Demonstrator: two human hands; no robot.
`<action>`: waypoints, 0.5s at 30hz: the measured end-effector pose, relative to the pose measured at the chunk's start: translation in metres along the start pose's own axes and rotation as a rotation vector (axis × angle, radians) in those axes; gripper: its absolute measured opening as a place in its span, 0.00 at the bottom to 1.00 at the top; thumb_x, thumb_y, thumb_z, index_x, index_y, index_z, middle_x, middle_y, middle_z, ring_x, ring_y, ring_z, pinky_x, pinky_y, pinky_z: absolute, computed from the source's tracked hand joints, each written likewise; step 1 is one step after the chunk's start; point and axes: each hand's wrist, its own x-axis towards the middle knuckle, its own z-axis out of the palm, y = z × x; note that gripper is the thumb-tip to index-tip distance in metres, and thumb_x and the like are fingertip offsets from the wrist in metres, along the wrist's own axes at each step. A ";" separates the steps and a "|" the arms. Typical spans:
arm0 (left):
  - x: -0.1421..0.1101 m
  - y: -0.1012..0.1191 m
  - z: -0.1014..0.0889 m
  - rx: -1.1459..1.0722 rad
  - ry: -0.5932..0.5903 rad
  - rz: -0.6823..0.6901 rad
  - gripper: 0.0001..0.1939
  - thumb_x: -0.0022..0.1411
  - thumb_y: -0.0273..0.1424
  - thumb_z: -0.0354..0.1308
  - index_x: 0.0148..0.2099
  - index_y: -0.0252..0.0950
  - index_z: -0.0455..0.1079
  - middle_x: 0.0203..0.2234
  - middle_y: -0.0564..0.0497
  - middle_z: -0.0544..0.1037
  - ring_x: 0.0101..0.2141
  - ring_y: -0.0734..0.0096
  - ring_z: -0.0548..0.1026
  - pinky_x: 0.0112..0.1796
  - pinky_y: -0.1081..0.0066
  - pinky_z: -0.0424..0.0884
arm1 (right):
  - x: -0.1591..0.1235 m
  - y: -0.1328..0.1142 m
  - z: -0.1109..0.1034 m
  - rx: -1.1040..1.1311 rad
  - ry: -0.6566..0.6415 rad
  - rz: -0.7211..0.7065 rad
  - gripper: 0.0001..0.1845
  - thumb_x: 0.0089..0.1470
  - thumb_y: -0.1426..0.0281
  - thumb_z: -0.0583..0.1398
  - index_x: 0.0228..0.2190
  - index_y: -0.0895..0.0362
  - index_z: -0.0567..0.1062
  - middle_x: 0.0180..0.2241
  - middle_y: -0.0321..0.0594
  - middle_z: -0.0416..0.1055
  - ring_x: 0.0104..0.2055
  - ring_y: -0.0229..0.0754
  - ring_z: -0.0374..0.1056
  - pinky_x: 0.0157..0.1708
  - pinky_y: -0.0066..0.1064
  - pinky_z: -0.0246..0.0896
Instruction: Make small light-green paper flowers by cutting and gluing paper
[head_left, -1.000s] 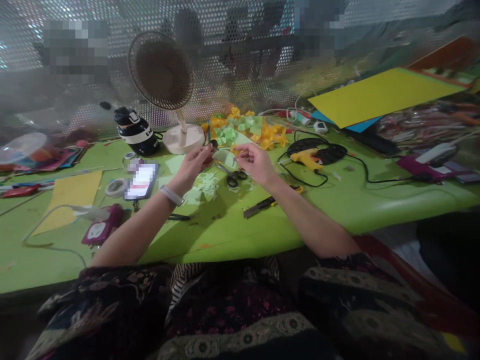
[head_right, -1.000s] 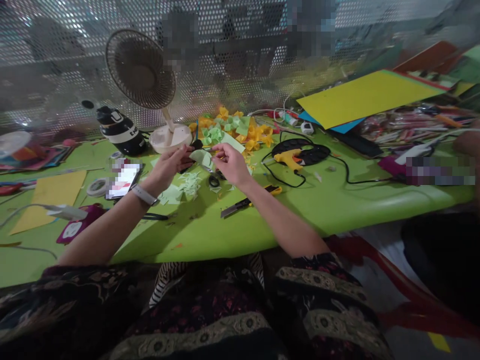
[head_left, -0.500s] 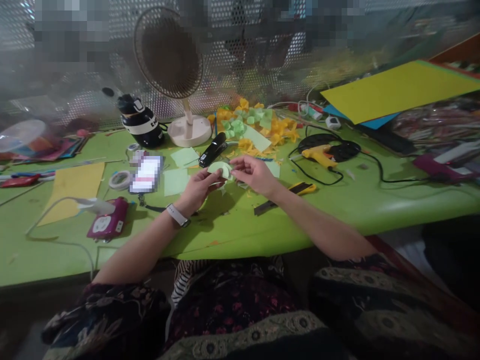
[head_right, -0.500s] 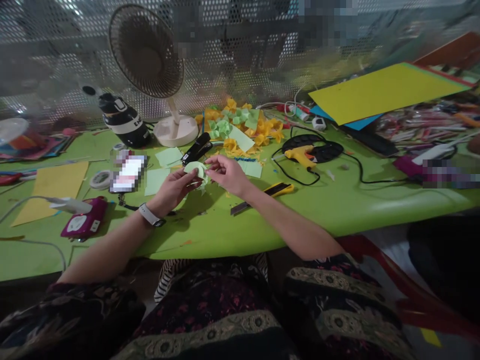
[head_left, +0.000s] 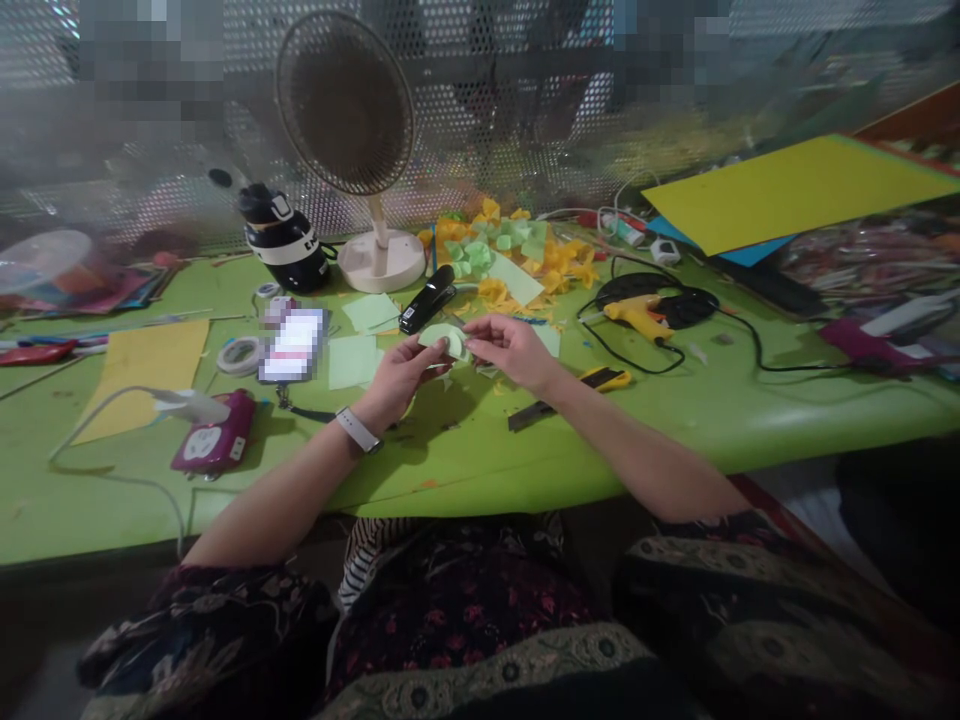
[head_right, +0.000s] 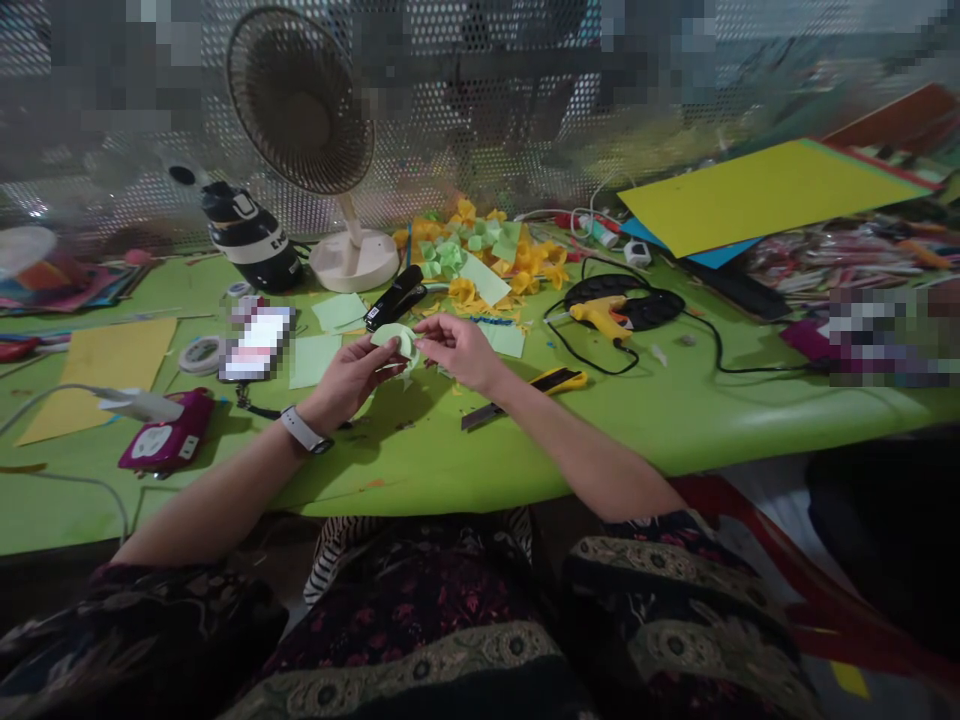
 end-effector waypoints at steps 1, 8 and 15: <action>0.000 0.000 0.000 0.000 0.003 0.001 0.18 0.46 0.40 0.76 0.35 0.35 0.79 0.30 0.51 0.81 0.32 0.75 0.77 0.42 0.70 0.73 | 0.000 0.000 0.000 0.001 0.000 0.003 0.14 0.48 0.67 0.68 0.36 0.58 0.75 0.33 0.38 0.75 0.31 0.35 0.70 0.35 0.32 0.74; -0.001 0.000 0.001 0.015 0.009 0.011 0.19 0.45 0.41 0.76 0.34 0.34 0.78 0.30 0.51 0.80 0.32 0.74 0.77 0.40 0.70 0.73 | 0.001 0.002 0.000 -0.011 -0.005 -0.002 0.13 0.49 0.67 0.68 0.36 0.58 0.75 0.33 0.38 0.76 0.31 0.36 0.71 0.35 0.32 0.74; -0.001 0.000 0.001 0.005 0.009 0.003 0.18 0.46 0.40 0.76 0.33 0.35 0.77 0.29 0.52 0.79 0.32 0.74 0.77 0.41 0.70 0.73 | 0.001 0.003 0.000 -0.007 -0.001 0.006 0.13 0.48 0.66 0.68 0.36 0.57 0.75 0.33 0.38 0.75 0.31 0.36 0.71 0.34 0.32 0.75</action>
